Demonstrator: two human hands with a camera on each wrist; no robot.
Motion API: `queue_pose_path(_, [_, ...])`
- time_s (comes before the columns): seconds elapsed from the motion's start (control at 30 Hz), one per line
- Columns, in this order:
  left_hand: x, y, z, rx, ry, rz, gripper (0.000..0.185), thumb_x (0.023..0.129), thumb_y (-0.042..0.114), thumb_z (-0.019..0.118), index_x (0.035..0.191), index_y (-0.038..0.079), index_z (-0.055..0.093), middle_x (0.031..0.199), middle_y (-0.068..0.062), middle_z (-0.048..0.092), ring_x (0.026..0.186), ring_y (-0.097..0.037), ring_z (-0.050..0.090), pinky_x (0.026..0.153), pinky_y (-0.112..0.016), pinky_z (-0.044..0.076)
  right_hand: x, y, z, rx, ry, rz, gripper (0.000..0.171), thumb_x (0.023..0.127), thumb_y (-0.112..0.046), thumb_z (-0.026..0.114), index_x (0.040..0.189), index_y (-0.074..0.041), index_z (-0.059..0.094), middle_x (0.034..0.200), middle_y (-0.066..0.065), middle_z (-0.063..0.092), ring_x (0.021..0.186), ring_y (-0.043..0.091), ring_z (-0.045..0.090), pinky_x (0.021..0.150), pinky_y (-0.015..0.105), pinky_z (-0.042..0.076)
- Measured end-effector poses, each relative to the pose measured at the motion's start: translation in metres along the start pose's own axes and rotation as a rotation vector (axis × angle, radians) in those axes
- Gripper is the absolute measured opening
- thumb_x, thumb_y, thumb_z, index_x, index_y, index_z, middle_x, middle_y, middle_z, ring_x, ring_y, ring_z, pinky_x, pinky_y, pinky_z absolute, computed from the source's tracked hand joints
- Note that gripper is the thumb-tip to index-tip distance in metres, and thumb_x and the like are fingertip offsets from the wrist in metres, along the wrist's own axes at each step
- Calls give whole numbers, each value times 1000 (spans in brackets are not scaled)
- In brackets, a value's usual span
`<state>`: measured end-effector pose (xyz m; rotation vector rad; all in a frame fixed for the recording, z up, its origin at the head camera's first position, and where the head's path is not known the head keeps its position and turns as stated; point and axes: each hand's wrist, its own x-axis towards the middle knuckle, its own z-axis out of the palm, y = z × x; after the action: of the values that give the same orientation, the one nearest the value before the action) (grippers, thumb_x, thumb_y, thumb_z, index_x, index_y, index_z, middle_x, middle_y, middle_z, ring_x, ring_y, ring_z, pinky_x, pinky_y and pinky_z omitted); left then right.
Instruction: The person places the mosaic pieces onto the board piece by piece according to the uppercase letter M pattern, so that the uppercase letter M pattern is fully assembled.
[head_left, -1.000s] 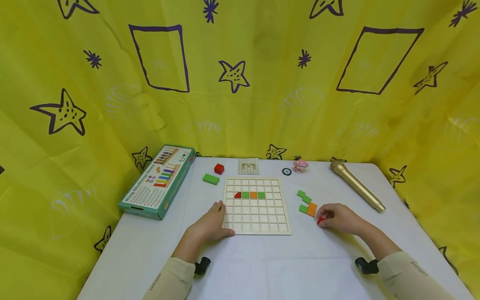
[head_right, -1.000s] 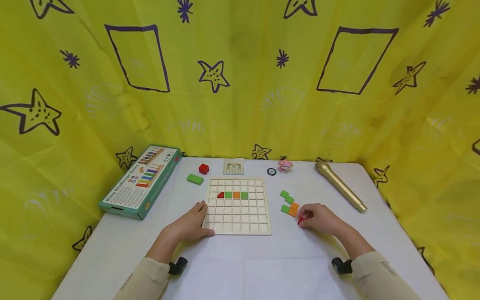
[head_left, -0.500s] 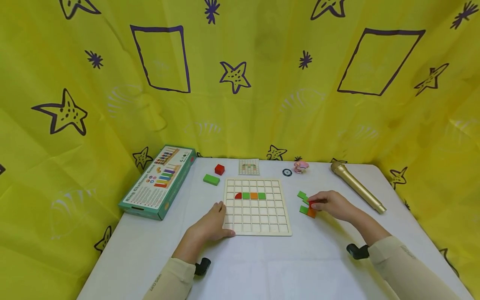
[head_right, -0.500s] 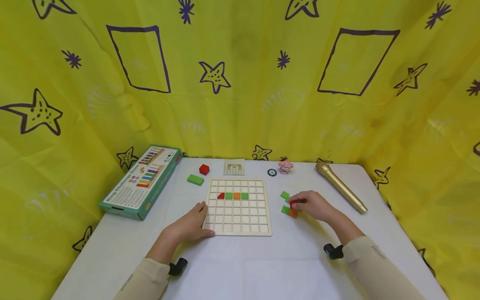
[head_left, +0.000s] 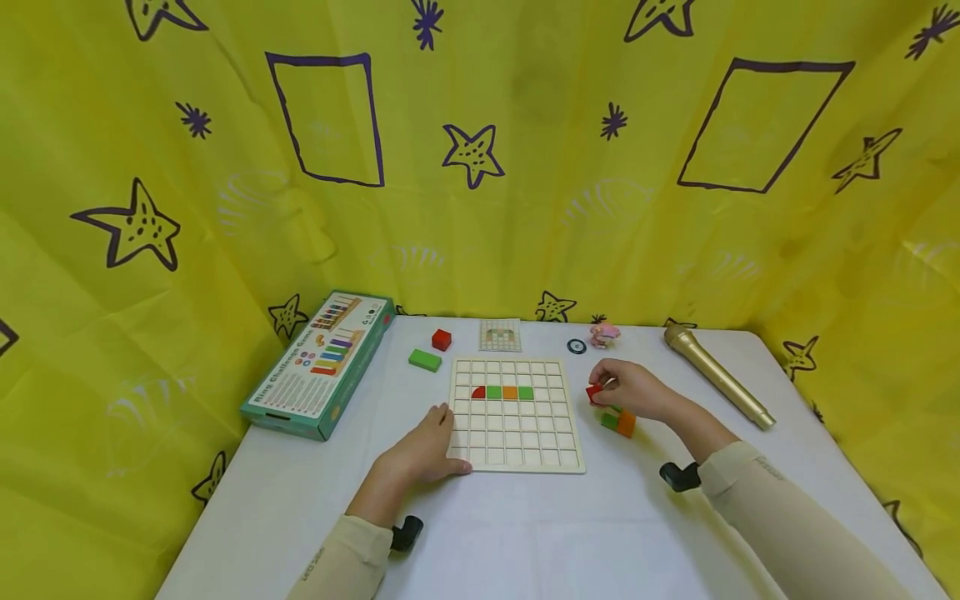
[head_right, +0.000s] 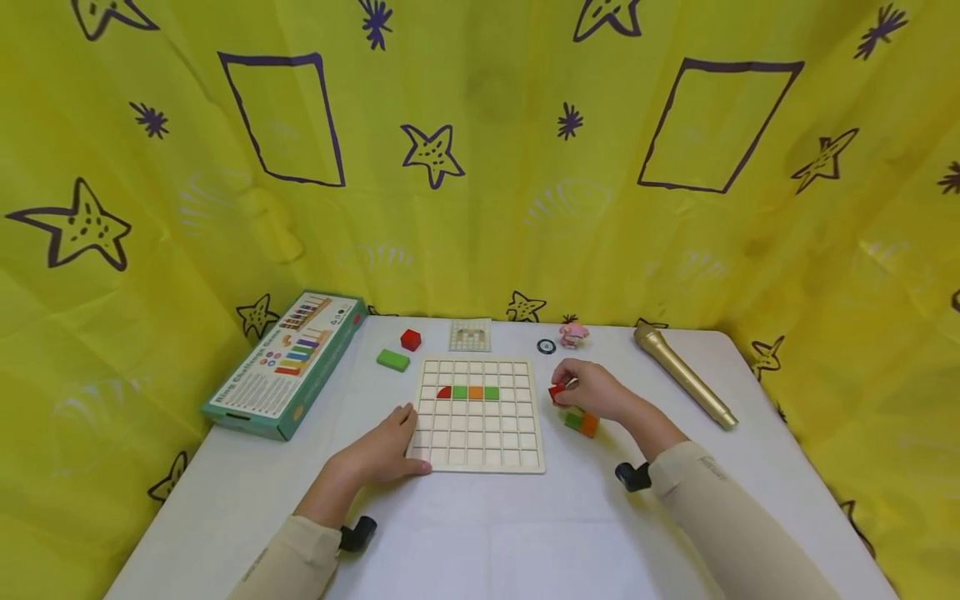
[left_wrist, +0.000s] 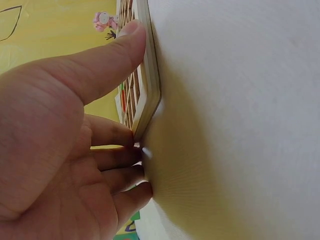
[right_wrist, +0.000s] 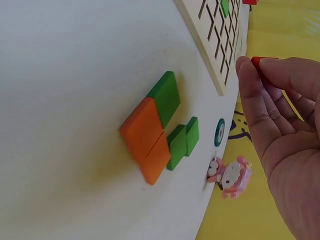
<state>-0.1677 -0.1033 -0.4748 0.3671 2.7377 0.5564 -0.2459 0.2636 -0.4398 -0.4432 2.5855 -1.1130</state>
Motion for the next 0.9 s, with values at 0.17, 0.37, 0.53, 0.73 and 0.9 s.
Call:
queue_pose_path(0.17, [-1,1,-1,4,2,-5,104,83,44,81,153,-10,28,162,-24,24,150,-37,22,117,-46,31,12,-8,1,-56,-10,-47,17,91,-5,73,105,-3,65,96,6,66,86,22,59,78,32,54])
queue_pose_path(0.37, [0,1,1,10,0,-15,105,83,45,81,154,-9,27,162,-23,24,150,-36,22,117,-45,31,28,-9,6,-63,-54,-85,19,95,-1,66,114,1,72,101,7,70,86,20,60,77,28,54])
queue_pose_path(0.53, [1,0,2,6,4,-15,105,82,45,82,154,-9,28,162,-23,25,150,-36,23,116,-46,32,41,-13,12,-103,-81,-86,26,96,0,65,121,0,70,108,9,70,90,20,58,81,32,53])
queue_pose_path(0.73, [2,-1,3,7,2,-5,105,82,46,81,154,-9,27,162,-23,24,150,-36,22,117,-45,31,54,-18,19,-132,-99,-97,17,93,0,70,108,0,63,95,6,64,88,21,57,82,35,53])
queue_pose_path(0.9, [1,0,3,7,2,-10,105,82,46,81,154,-9,27,162,-23,24,150,-36,22,117,-45,31,62,-20,24,-149,-96,-100,8,93,-4,72,98,-7,66,91,2,65,85,20,56,77,31,51])
